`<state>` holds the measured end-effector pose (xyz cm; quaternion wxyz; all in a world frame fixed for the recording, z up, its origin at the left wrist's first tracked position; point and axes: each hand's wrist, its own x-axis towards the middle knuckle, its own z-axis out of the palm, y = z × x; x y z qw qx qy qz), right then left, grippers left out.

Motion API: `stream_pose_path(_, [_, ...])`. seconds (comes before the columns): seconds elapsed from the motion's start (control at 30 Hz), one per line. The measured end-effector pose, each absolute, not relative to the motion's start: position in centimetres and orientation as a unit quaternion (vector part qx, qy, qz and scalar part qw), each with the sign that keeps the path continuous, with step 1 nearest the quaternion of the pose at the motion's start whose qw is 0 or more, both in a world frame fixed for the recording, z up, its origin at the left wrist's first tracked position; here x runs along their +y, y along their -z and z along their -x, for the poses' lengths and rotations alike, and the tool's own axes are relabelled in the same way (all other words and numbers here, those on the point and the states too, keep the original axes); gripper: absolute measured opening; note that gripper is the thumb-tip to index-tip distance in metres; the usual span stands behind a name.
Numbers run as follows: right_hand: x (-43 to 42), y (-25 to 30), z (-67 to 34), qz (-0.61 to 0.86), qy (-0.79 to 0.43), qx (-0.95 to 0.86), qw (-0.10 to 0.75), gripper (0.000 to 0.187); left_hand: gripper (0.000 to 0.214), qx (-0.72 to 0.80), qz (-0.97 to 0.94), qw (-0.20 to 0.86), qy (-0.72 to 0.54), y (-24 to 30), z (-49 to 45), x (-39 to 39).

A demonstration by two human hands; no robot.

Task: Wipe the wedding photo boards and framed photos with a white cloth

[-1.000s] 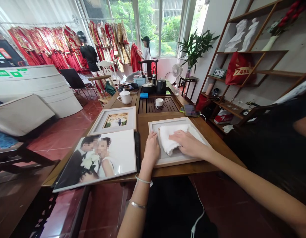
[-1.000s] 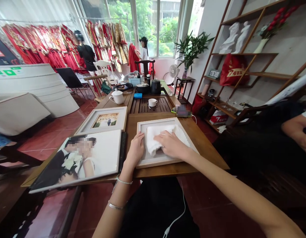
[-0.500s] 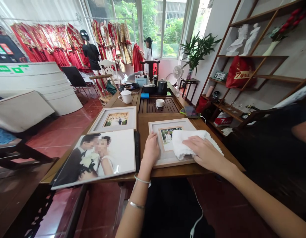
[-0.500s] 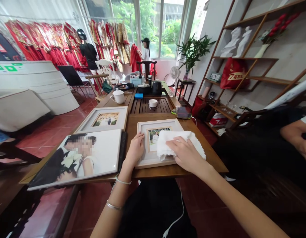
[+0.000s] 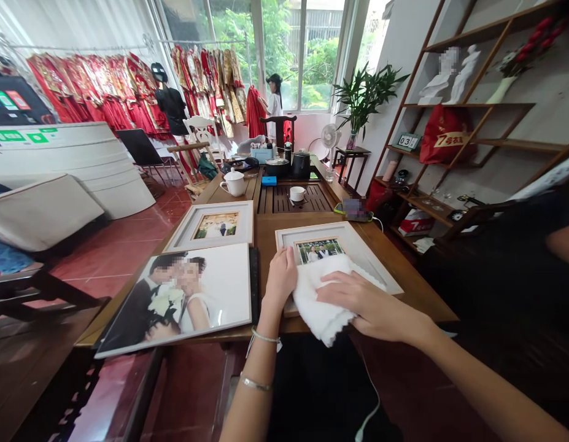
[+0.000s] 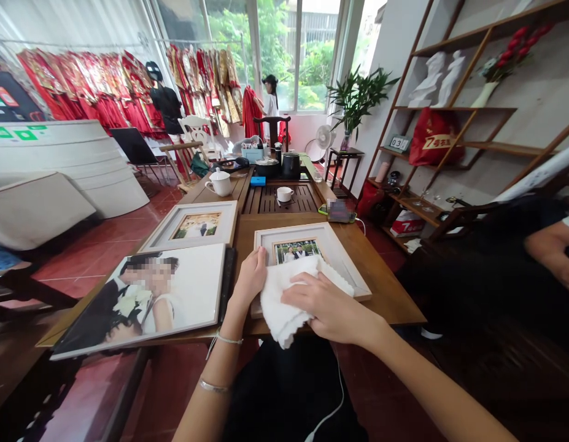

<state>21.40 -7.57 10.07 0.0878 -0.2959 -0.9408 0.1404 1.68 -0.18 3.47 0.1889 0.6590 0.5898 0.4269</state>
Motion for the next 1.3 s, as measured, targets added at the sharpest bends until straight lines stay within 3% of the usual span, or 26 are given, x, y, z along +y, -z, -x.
stream_pose_path(0.17, [-9.8,-11.0,-26.6,0.372,-0.076,-0.920,0.096,0.069,0.028,0.585,-0.686,0.159,-0.402,-1.7,-1.7,-0.1])
stream_pose_path(0.4, [-8.0,-7.0,-32.1,0.456,0.016,-0.876,0.157,0.068,0.053,0.574,-0.706,0.143,-0.389,-0.5,-1.4,0.1])
stream_pose_path(0.6, [-1.4,-5.6,-30.8,0.483,0.029,-0.853,0.197,0.060,0.057,0.561,-0.715,0.139,-0.394,-0.4,-1.1,0.1])
stream_pose_path(0.9, [7.3,-8.4,-25.0,0.553,0.025,-0.825,0.115,0.048,0.054,0.572,-0.717,0.146,-0.372,-0.8,-1.1,-0.1])
stream_pose_path(1.17, [6.1,-7.6,-18.0,0.451,-0.022,-0.887,0.100,0.051,0.057,0.543,-0.719,0.149,-0.407,-1.0,-1.1,-0.1])
stream_pose_path(1.3, [5.2,-7.0,-17.7,0.383,-0.060,-0.915,0.110,0.053,0.048,0.521,-0.724,0.144,-0.429,-1.1,-1.1,0.0])
